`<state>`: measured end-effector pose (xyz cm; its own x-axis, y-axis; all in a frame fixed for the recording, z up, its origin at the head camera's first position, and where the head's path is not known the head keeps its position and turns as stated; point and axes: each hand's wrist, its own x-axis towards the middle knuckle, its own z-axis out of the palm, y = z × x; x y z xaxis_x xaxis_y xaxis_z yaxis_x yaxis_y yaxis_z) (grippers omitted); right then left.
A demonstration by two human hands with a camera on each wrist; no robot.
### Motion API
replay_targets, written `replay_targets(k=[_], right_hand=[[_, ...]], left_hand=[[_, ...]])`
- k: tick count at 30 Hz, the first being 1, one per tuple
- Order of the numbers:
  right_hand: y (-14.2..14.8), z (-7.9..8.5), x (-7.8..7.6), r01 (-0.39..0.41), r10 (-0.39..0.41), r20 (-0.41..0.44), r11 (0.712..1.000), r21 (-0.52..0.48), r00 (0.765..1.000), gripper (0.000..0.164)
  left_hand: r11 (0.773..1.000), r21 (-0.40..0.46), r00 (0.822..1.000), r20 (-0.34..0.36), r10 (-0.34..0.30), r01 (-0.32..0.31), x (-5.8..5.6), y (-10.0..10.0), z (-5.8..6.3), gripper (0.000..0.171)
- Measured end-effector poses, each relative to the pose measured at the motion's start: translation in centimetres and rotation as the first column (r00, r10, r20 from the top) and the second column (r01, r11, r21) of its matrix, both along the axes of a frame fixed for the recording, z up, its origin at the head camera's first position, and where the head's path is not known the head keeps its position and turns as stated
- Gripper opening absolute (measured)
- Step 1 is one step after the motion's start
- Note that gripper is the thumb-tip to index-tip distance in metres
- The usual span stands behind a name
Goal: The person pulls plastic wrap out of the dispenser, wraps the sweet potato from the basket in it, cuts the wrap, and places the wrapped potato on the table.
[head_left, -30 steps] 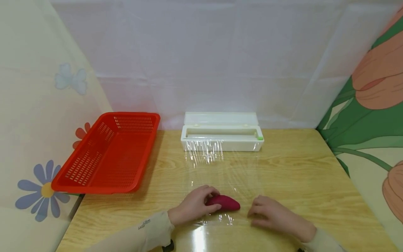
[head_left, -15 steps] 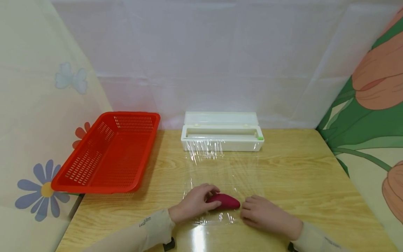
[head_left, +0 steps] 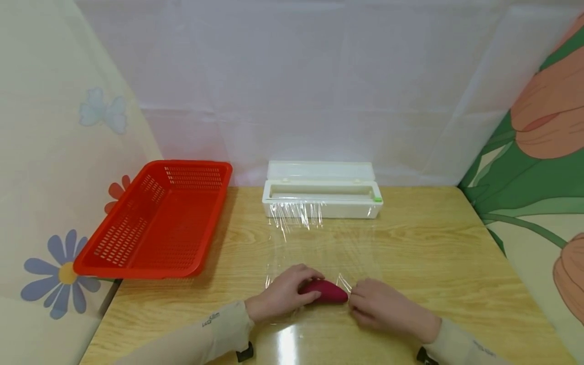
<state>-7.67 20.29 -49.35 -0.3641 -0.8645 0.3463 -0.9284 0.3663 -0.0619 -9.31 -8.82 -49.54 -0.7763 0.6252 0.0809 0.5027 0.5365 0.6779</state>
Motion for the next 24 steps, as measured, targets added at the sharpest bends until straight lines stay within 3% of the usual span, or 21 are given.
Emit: replay_targets(k=[7,13,15,20,24], right_hand=[[0.0,0.4,-0.5,0.023,-0.023,0.004,0.997,-0.079,1.0,0.016],[0.2,0.4,-0.8,0.112,-0.106,0.067,0.989,-0.092,0.992,0.016],[0.2,0.3,-0.9,0.135,-0.128,0.072,0.986,-0.098,0.989,0.016],[0.2,0.1,-1.2,0.165,-0.156,0.092,0.982,-0.092,0.983,0.017],[0.2,0.1,-1.2,0.184,-0.171,0.139,0.979,-0.085,0.975,0.019]], left_hand=[[0.999,-0.036,0.996,-0.079,-0.038,0.035,0.1,-0.3,0.1,0.037],[0.993,-0.1,0.997,-0.023,-0.069,0.066,-0.1,-0.3,0.4,0.065],[0.988,-0.132,0.996,-0.036,-0.082,0.077,-0.2,-0.3,0.4,0.069],[0.974,-0.199,0.986,-0.107,-0.131,0.108,-0.4,-0.3,0.2,0.066],[0.971,-0.194,0.983,-0.095,-0.158,0.138,-0.5,-0.5,0.3,0.062]])
